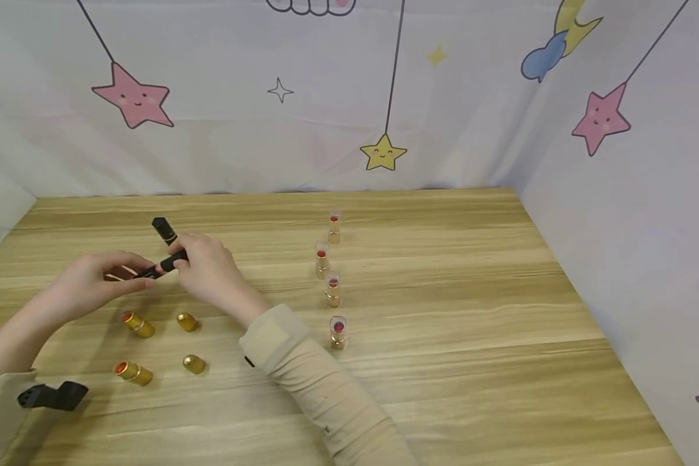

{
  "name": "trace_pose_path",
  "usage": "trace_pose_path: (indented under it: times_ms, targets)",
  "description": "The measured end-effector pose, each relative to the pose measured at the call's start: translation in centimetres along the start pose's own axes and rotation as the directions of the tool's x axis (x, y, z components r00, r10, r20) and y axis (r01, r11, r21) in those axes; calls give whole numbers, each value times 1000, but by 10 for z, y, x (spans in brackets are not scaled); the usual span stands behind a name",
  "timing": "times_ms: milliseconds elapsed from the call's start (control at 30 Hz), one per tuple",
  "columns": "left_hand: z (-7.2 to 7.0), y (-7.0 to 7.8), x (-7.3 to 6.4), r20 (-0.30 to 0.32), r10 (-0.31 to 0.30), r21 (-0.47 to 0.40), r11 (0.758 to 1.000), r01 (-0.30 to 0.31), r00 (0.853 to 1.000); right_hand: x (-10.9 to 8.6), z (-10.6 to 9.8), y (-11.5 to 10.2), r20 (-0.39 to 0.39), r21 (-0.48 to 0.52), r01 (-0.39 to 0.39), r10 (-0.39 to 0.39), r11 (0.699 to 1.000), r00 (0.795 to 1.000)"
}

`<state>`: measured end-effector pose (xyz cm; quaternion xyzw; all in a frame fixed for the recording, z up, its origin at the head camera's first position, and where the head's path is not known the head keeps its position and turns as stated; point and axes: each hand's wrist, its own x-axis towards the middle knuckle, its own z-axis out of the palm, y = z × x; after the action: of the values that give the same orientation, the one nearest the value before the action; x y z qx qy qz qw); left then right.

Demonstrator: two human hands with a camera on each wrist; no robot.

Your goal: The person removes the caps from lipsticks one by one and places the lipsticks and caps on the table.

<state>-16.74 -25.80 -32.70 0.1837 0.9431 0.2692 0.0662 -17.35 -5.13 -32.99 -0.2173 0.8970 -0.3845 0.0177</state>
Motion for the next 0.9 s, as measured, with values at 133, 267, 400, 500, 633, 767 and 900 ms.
trace_pose_path:
  times_ms: [133,267,400,500,633,767,900]
  targets:
    - [-1,0,-1,-7,12,-8,1000,-12,1000,-1,-1,-1,-1,11,2,-2,1000,1000]
    - [-2,1,-1,-5,14,-11,1000,-14,1000,-1,-1,0,-9,35,-9,9,999,1000]
    - [-2,1,-2,-2,13,-5,1000,-13,1000,-1,0,0,-15,43,-15,16,999,1000]
    - [-2,1,-2,1,8,-1,1000,-8,1000,0,0,1,-18,43,-16,17,999,1000]
    - [-2,1,-2,1,7,5,1000,-7,1000,-1,0,1,-15,59,-20,21,998,1000]
    - [-2,1,-2,-7,28,15,999,-28,1000,-1,0,2,-5,73,-25,26,997,1000]
    - [-1,0,-1,-9,43,16,999,-42,999,-2,0,3,-5,86,-19,19,996,1000]
